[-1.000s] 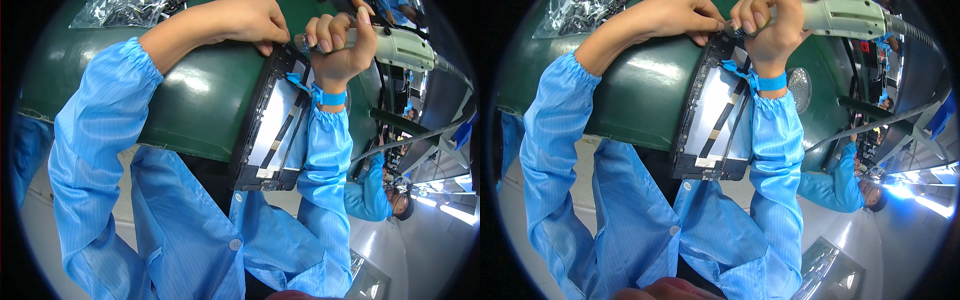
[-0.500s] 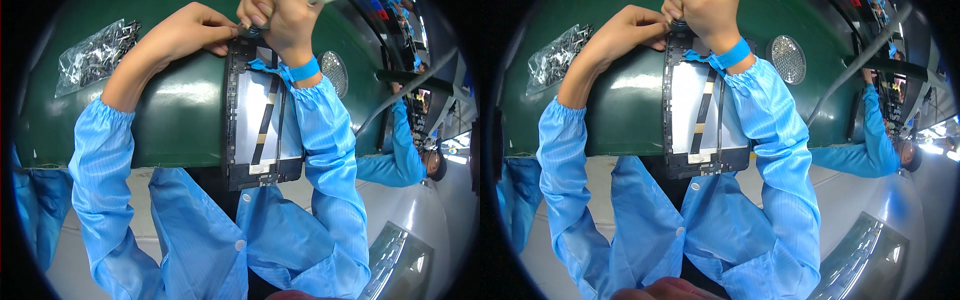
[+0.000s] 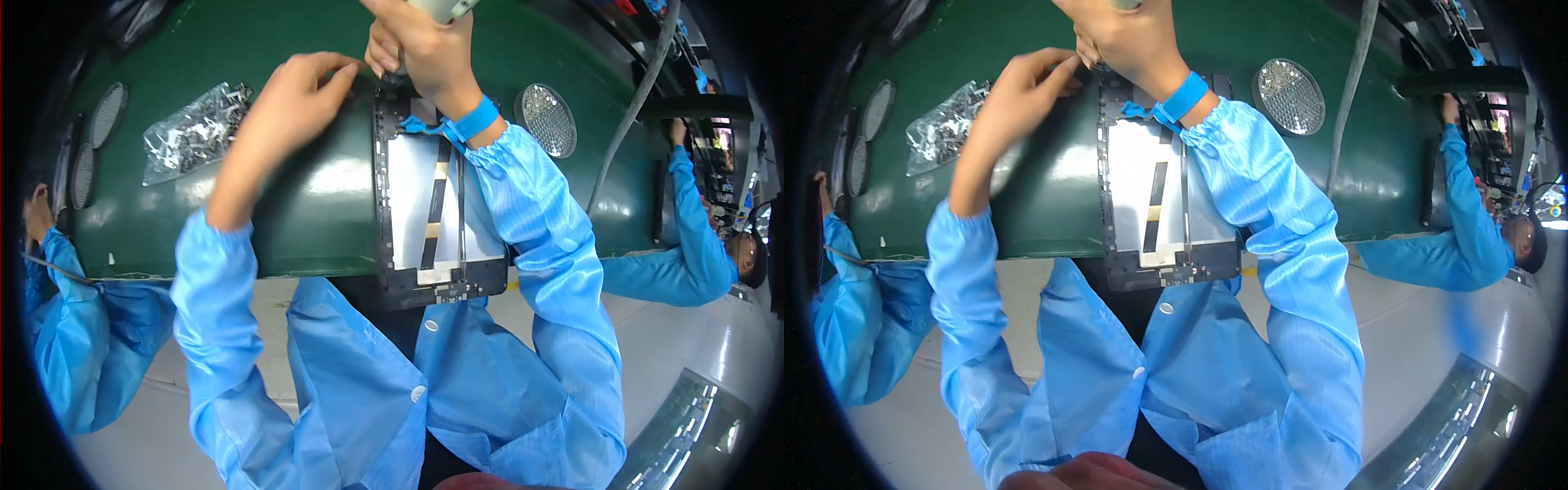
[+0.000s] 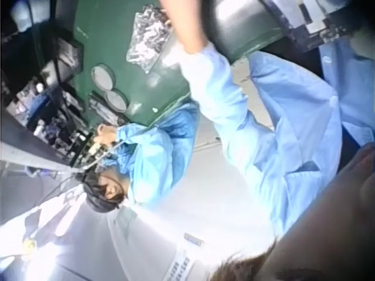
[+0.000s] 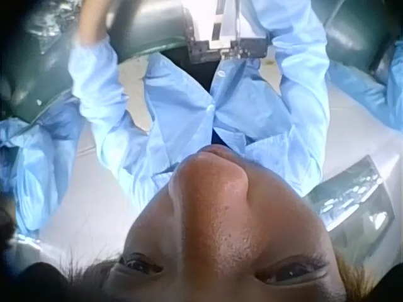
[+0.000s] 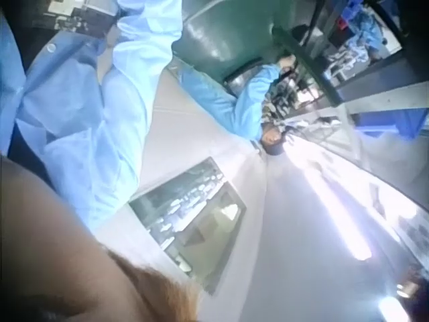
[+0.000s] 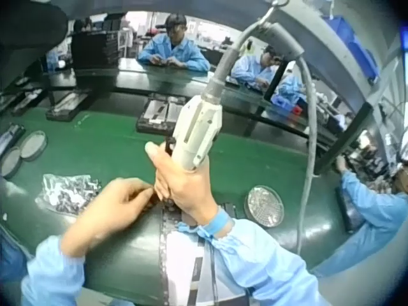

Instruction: The person assembles tablet devices by placing small metal brackets onto tablet frames, driving screws with an electric screwdriver, and placing the assembled devices onto a conveyor line.

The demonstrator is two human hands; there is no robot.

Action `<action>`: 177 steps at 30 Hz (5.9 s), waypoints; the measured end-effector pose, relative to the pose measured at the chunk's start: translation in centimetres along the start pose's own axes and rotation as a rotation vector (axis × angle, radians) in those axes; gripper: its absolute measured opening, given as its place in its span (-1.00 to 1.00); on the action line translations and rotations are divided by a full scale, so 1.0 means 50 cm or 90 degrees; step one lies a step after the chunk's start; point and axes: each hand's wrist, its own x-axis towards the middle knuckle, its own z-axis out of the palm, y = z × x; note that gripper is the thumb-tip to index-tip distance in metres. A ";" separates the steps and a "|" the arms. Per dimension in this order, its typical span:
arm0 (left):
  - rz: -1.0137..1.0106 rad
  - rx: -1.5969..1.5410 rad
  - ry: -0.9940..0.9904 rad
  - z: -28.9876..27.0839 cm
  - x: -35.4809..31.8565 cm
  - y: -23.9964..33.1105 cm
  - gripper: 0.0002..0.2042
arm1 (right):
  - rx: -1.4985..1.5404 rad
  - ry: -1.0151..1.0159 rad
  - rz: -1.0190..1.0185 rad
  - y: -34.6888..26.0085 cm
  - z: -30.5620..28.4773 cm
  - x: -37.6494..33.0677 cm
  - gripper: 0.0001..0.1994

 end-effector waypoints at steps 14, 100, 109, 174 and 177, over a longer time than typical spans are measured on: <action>0.259 0.443 0.002 0.167 -0.312 0.122 -0.23 | -0.008 0.078 -0.080 -0.141 -0.095 -0.033 -0.87; -0.040 0.284 0.181 -0.227 -0.024 0.003 -0.76 | -0.082 0.209 -0.111 -0.193 -0.436 -0.167 -0.82; 0.054 0.365 0.169 -0.213 -0.053 0.024 -0.82 | -0.067 0.191 -0.113 -0.192 -0.437 -0.167 -0.82; 0.072 -0.225 0.394 -0.095 -0.120 -0.050 -0.80 | -0.102 0.161 -0.113 -0.183 -0.441 -0.173 -0.77; 0.068 -0.171 0.403 -0.092 -0.122 -0.053 -0.80 | -0.106 0.168 -0.115 -0.186 -0.435 -0.174 -0.77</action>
